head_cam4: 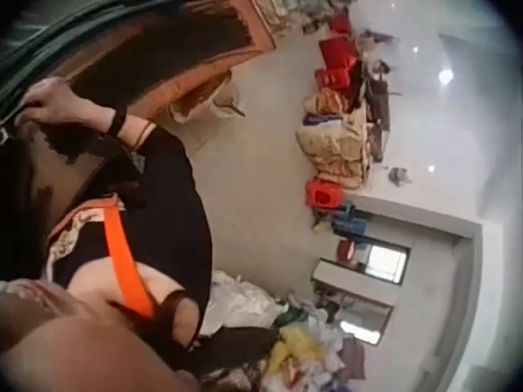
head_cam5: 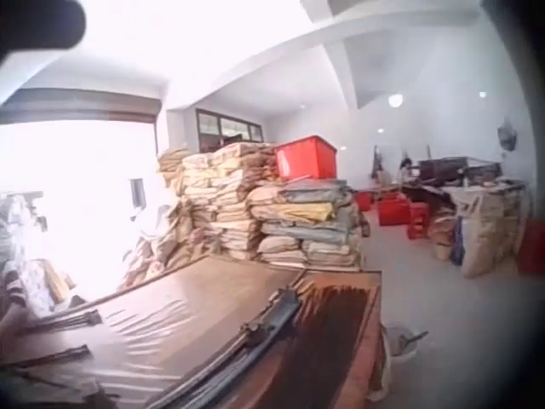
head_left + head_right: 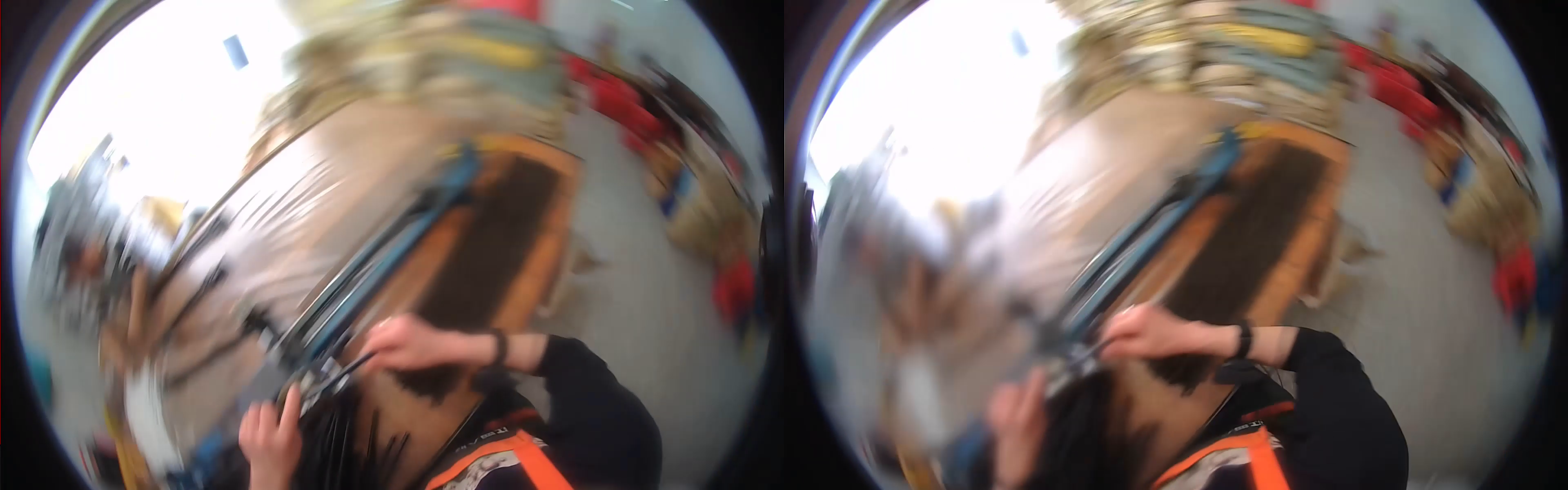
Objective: The person picks up a long black rod and a spring, slides the spring onto the rod, and inserts it into a machine to be processed. They then remove the rod and place it onto a pile with others.
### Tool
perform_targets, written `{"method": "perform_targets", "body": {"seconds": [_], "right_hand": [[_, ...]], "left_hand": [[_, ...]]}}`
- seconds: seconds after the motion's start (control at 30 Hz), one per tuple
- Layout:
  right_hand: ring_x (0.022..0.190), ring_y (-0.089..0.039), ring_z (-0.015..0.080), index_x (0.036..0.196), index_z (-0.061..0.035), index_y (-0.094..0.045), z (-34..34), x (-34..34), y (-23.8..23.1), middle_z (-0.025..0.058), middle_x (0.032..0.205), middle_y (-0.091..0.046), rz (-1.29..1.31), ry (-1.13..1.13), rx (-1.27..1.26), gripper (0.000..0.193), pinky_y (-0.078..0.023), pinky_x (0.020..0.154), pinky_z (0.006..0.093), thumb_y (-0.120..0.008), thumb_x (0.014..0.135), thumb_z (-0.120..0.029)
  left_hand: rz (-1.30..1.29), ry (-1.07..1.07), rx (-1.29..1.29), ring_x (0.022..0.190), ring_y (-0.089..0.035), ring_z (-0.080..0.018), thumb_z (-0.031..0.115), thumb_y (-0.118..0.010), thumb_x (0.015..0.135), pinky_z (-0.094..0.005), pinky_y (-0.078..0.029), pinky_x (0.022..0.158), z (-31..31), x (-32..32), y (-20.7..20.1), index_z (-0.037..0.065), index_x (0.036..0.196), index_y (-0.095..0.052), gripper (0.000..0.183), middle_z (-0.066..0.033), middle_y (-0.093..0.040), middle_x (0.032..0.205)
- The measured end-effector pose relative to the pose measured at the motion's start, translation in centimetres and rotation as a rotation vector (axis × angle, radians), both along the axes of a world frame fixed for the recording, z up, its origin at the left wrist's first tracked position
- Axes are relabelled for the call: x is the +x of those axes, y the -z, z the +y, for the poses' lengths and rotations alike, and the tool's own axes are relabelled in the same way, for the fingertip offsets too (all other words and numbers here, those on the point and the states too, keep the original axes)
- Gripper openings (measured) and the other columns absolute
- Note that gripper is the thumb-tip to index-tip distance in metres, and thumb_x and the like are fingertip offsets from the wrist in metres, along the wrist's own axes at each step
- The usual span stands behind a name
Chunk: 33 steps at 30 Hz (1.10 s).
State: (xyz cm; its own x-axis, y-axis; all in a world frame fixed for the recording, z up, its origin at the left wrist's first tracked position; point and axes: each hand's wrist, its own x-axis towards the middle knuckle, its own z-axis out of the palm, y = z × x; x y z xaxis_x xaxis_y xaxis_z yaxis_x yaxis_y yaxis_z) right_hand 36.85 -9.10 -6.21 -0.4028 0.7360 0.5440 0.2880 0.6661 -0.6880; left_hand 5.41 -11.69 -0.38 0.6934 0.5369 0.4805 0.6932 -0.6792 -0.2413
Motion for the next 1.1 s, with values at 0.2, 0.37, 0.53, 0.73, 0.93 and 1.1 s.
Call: {"method": "perform_targets", "body": {"seconds": [0.2,0.37,0.53,0.73,0.93,1.1], "right_hand": [[0.077,-0.064,0.0224,0.088,-0.0052,-0.071,-0.8,14.0,-8.0,0.0066,0.077,-0.065,0.469,0.216,-0.079,0.021,-0.049,0.067,0.0341,-0.073,0.088,-0.026],[0.075,-0.061,0.0188,0.089,-0.006,-0.072,-2.5,18.5,-6.8,0.0042,0.076,-0.066,0.372,0.297,0.072,0.021,-0.048,0.066,0.0327,-0.071,0.09,-0.027],[0.071,-0.057,0.0186,0.09,-0.0075,-0.073,-1.3,18.3,-5.2,0.0021,0.075,-0.064,0.464,0.306,0.113,0.02,-0.046,0.066,0.0321,-0.07,0.091,-0.027],[0.067,-0.049,0.0182,0.085,-0.0094,-0.072,-0.5,18.6,-5.8,0.0,0.069,-0.058,0.345,0.349,0.382,0.021,-0.042,0.062,0.0317,-0.069,0.092,-0.029],[0.067,-0.046,0.0179,0.076,-0.0099,-0.067,-1.4,17.3,-8.4,-0.0007,0.067,-0.053,0.411,0.513,0.413,0.028,-0.04,0.059,0.0314,-0.067,0.093,-0.032],[0.067,-0.046,0.0179,0.072,-0.0104,-0.062,-0.3,16.3,-7.9,-0.0006,0.067,-0.051,0.324,0.509,0.433,0.034,-0.04,0.056,0.0313,-0.065,0.094,-0.037]], "left_hand": [[-0.024,0.104,-0.107,0.066,-0.055,-0.0315,0.014,-0.063,0.092,-0.0435,-0.048,0.058,3.2,16.1,-11.1,0.016,0.129,-0.064,0.038,-0.0111,-0.051,0.072],[-0.043,0.243,-0.215,0.066,-0.054,-0.0314,0.012,-0.06,0.092,-0.0444,-0.047,0.057,4.0,21.4,-10.7,0.015,0.129,-0.065,0.037,-0.0113,-0.051,0.072],[-0.037,0.229,-0.235,0.069,-0.057,-0.0317,0.011,-0.059,0.093,-0.0441,-0.049,0.06,4.6,20.9,-9.3,0.016,0.13,-0.064,0.038,-0.0122,-0.057,0.077],[-0.042,0.121,-0.426,0.07,-0.063,-0.036,0.013,-0.059,0.094,-0.0437,-0.051,0.059,3.8,21.4,-9.3,0.018,0.134,-0.062,0.04,-0.0154,-0.067,0.086],[-0.091,0.114,-0.53,0.071,-0.066,-0.0366,0.015,-0.059,0.096,-0.0434,-0.052,0.057,2.0,21.6,-11.2,0.019,0.135,-0.061,0.039,-0.017,-0.07,0.092],[-0.114,0.078,-0.539,0.072,-0.068,-0.0353,0.015,-0.058,0.097,-0.0425,-0.052,0.058,1.8,20.8,-10.7,0.018,0.134,-0.062,0.037,-0.0168,-0.071,0.094]]}}
